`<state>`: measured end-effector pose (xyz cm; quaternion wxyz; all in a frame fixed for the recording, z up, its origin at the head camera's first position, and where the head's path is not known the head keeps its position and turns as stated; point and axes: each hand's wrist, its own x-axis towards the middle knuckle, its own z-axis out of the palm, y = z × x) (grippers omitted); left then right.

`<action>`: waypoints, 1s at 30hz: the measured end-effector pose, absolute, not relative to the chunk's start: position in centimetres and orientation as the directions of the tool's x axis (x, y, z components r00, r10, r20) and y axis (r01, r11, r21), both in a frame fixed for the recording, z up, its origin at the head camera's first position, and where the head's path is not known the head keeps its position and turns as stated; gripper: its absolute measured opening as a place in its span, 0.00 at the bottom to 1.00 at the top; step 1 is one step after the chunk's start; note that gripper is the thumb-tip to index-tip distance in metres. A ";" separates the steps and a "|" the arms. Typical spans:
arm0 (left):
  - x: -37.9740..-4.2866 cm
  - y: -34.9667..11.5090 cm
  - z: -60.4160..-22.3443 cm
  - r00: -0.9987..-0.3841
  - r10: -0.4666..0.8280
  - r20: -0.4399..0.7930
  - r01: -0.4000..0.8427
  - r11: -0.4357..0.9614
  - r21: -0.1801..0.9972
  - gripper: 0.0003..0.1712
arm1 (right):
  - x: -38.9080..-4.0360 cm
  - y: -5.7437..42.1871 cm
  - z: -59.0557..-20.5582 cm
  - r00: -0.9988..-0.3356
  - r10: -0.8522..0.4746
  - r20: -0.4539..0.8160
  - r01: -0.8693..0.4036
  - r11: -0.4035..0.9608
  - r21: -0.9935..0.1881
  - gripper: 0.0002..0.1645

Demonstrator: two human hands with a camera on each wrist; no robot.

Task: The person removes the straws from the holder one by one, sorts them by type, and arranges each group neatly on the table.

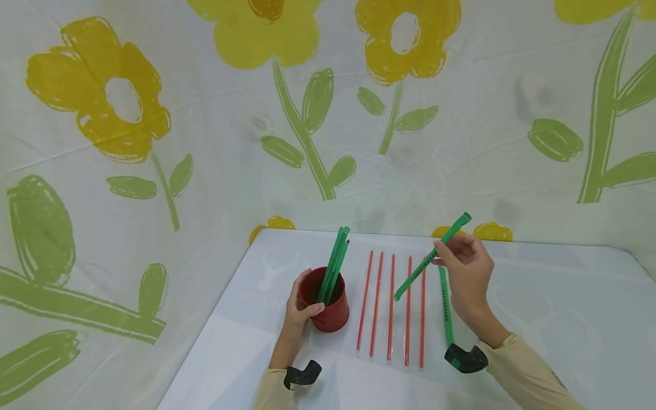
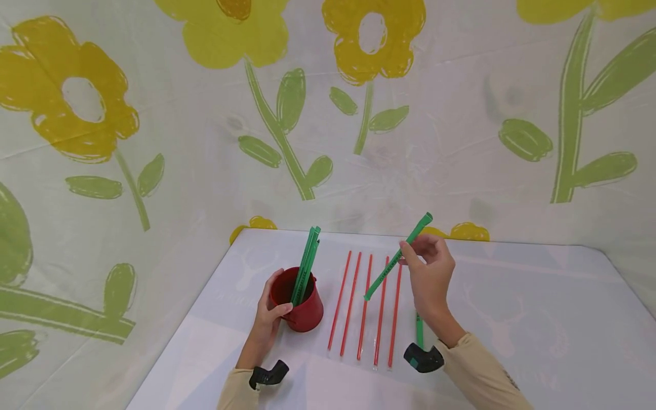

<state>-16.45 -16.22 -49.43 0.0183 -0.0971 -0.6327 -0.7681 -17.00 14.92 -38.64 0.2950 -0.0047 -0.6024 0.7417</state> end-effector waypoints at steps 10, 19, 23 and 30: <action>-16.5 -16.2 -49.5 -0.981 0.093 0.171 0.152 -0.185 0.971 0.47 | -17.0 16.9 -39.0 -0.856 0.491 0.160 -0.290 -0.200 -0.936 0.15; -16.4 -16.3 -49.6 -0.975 0.110 0.191 0.164 -0.216 0.962 0.43 | -17.4 19.2 -40.7 -0.859 0.503 0.098 -0.225 -0.199 -0.954 0.16; -16.4 -16.3 -49.6 -0.975 0.111 0.191 0.164 -0.216 0.963 0.44 | -17.3 19.7 -40.3 -0.869 0.495 -0.005 -0.102 -0.189 -0.977 0.18; -16.4 -16.3 -49.6 -0.978 0.106 0.180 0.155 -0.211 0.965 0.44 | -18.2 21.9 -42.5 -0.886 0.461 -0.048 -0.014 -0.129 -0.992 0.20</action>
